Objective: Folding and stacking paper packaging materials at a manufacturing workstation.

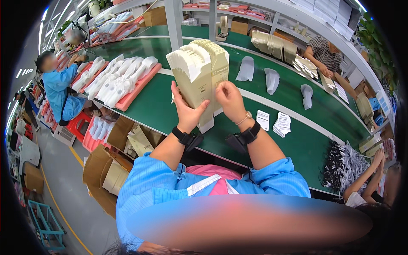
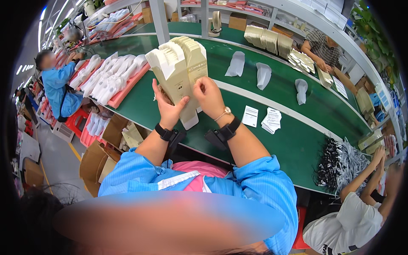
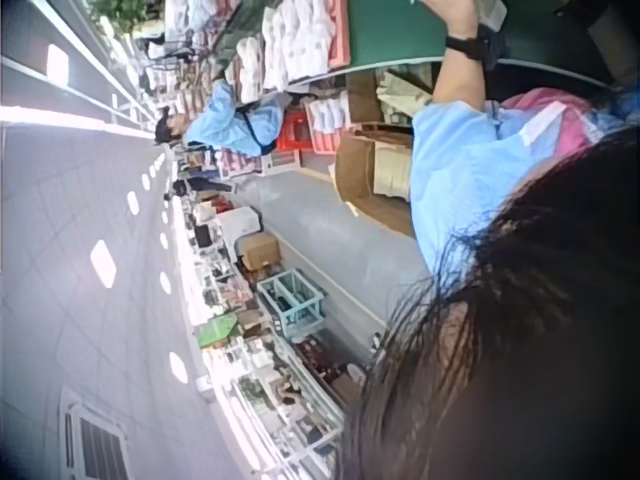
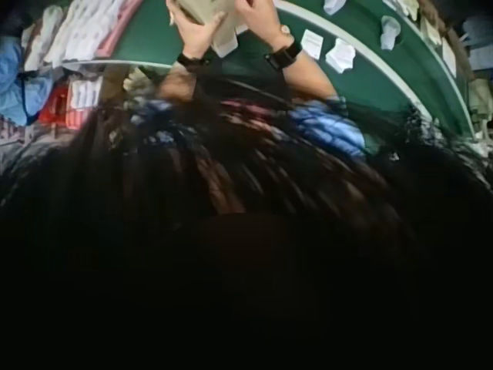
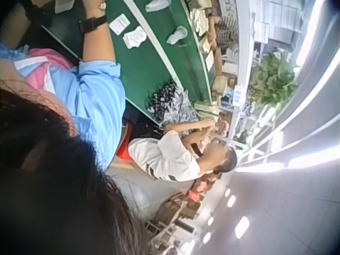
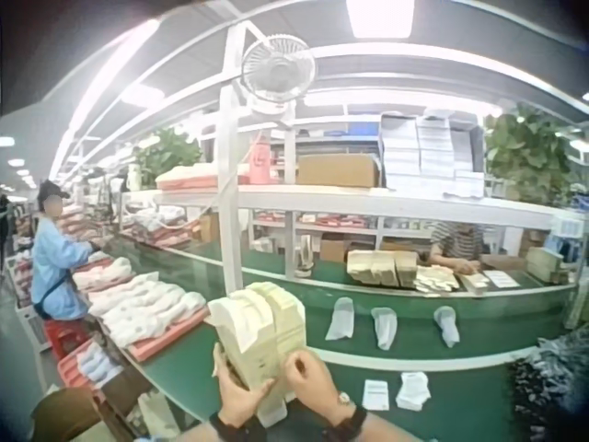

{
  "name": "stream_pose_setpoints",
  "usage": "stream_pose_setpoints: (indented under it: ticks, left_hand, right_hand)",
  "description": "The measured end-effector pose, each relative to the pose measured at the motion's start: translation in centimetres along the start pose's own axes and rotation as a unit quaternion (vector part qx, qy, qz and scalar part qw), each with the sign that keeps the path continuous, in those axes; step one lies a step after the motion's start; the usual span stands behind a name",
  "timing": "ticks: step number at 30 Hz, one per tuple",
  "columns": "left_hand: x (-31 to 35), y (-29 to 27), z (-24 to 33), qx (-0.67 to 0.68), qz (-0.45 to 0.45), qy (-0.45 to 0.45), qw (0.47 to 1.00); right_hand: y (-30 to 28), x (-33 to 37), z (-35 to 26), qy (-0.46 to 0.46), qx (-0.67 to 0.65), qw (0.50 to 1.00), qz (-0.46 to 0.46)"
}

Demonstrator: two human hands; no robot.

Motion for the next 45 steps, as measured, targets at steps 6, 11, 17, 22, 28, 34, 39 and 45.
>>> stream_pose_setpoints:
  ticks: [6,11,17,22,28,34,39,45]
  left_hand:
    - [-1.1,-0.9,0.7,-0.080,-0.052,-0.024,0.995]
    - [-0.1,-0.3,1.1,-0.135,-0.131,-0.075,0.979]
    - [0.9,-0.3,0.6,-0.116,-0.157,-0.068,0.978]
    - [1.6,-0.3,0.9,-0.146,-0.196,-0.056,0.968]
    - [1.7,-0.3,-0.1,-0.097,-0.215,-0.082,0.968]
    - [2.2,-0.8,-1.5,-0.053,-0.230,-0.128,0.963]
    - [2.7,-0.8,-1.9,-0.026,-0.228,-0.155,0.961]
    - [3.1,-2.2,-1.6,-0.020,-0.174,-0.151,0.973]
  right_hand:
    - [-1.3,0.2,-1.4,0.145,-0.156,0.964,-0.159]
    - [-4.3,-2.4,-5.7,0.063,-0.149,0.978,-0.135]
    - [-6.8,-5.2,-9.4,0.047,-0.194,0.978,-0.067]
    - [-5.1,-6.7,-11.0,0.053,-0.154,0.975,-0.151]
    - [-4.2,-7.7,-9.7,0.118,-0.063,0.970,-0.205]
    - [-3.4,-8.1,-10.9,0.114,0.034,0.961,-0.249]
    - [-3.0,-8.1,-10.8,0.135,0.091,0.957,-0.239]
    - [-5.9,-7.8,-5.2,0.196,0.013,0.962,-0.191]
Point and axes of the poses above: each hand's wrist, its own x-axis away from the middle knuckle, its own y-axis out of the palm, z = x × y, the point moved 7 cm from there along -x, towards the middle knuckle, and after that the axes turned 2 degrees about x, right-handed, at the moved point
